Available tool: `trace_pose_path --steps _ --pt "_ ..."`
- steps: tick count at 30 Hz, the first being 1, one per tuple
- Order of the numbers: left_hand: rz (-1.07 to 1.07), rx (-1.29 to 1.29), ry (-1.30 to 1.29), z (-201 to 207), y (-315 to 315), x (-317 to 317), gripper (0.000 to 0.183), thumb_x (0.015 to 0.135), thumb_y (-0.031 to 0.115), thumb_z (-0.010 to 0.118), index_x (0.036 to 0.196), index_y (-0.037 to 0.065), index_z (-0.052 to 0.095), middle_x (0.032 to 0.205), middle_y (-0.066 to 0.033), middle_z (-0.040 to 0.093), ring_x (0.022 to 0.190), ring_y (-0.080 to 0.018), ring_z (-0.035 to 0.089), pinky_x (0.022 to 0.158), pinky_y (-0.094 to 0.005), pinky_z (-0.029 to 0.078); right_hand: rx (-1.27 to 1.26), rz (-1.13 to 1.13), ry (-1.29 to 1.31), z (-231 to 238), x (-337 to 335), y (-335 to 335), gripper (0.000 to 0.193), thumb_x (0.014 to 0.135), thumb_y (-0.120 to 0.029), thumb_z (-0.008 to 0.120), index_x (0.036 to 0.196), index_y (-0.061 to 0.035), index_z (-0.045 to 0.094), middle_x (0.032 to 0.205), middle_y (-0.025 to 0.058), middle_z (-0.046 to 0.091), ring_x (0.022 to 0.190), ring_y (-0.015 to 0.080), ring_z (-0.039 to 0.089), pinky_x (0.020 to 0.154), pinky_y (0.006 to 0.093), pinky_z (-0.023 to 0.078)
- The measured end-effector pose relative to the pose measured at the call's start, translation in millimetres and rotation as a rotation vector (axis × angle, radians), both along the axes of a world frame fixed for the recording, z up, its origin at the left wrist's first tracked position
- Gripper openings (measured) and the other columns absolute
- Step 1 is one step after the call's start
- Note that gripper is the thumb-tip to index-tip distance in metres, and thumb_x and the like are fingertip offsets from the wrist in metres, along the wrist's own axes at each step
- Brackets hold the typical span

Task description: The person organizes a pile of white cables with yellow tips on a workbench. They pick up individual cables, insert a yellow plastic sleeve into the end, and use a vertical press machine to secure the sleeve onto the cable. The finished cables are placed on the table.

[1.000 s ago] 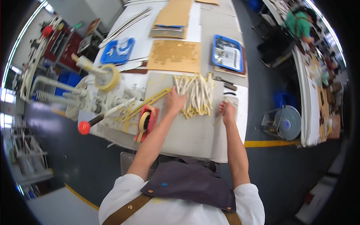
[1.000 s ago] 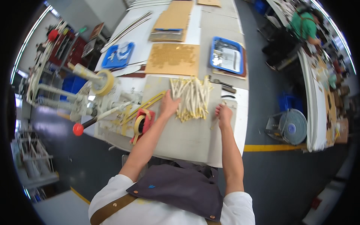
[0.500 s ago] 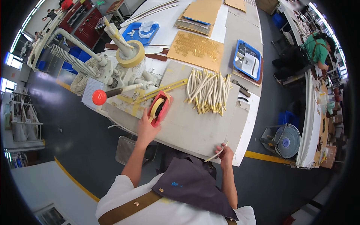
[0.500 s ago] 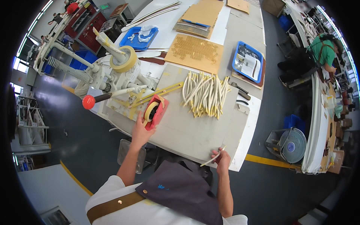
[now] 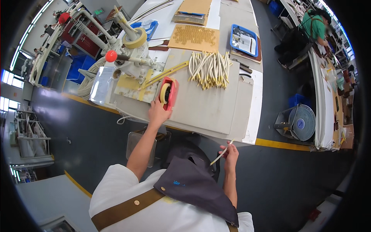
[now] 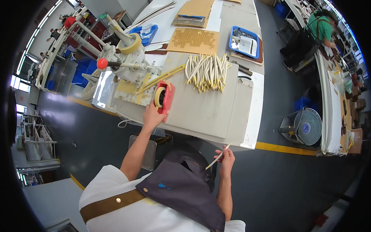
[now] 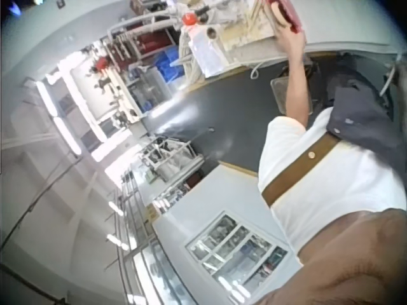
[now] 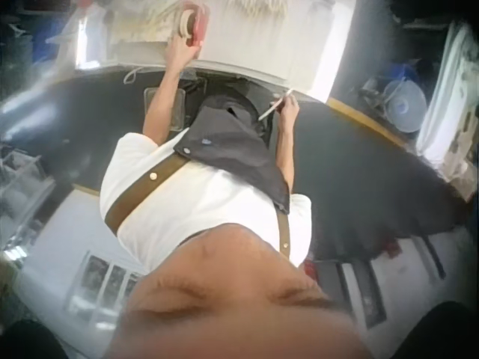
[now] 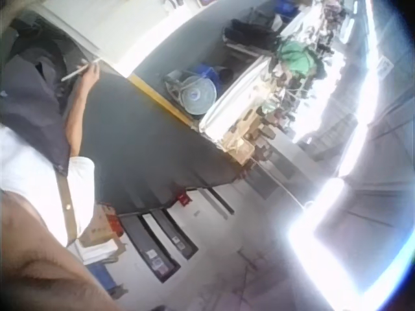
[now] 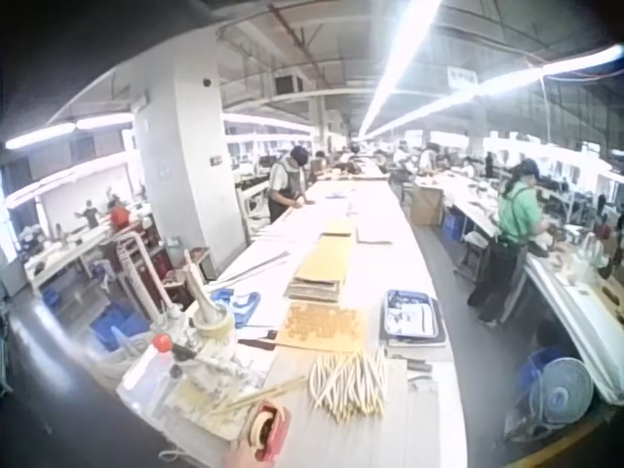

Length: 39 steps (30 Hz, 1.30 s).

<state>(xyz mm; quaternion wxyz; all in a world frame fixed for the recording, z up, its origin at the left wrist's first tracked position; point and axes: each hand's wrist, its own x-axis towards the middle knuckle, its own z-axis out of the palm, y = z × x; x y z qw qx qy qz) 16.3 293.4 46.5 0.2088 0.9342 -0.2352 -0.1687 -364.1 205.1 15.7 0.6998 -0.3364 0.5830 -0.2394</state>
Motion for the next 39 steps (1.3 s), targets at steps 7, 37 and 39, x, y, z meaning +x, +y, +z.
trace_pose_path --steps 7,37,39 --pt "-0.116 -0.129 -0.05 -12 -28 -99 0.066 0.078 0.021 0.073 0.133 0.0 0.043 0.118 -0.0264 0.056 0.102 -0.0448 0.063 0.087 -0.0519 0.053 -0.027 0.468 -0.061 -8 36 64 0.038 0.1 -0.019 0.056 0.134 -0.0028 0.054 0.084 0.0081 0.071 0.058 0.0116 0.064 0.048 0.0237 0.045" --pt "0.544 -0.085 0.2 -177 349 79 0.052 0.097 0.049 0.056 0.083 0.001 0.071 0.074 -0.0099 0.071 0.065 -0.0207 0.069 0.061 -0.0341 0.053 -1.225 0.364 0.337 -63 214 87 0.033 0.081 0.001 0.072 0.113 -0.0013 0.067 0.126 0.0195 0.06 0.114 0.0354 0.057 0.094 0.0412 0.049" --pt "0.597 -0.286 0.412 -134 285 132 0.059 0.095 0.057 0.057 0.078 0.002 0.067 0.071 -0.0081 0.069 0.054 -0.0152 0.063 0.048 -0.0294 0.048 -1.25 0.186 0.241 -73 206 92 0.031 0.082 0.002 0.071 0.113 0.0002 0.066 0.125 0.0203 0.06 0.113 0.0348 0.059 0.094 0.0404 0.049"
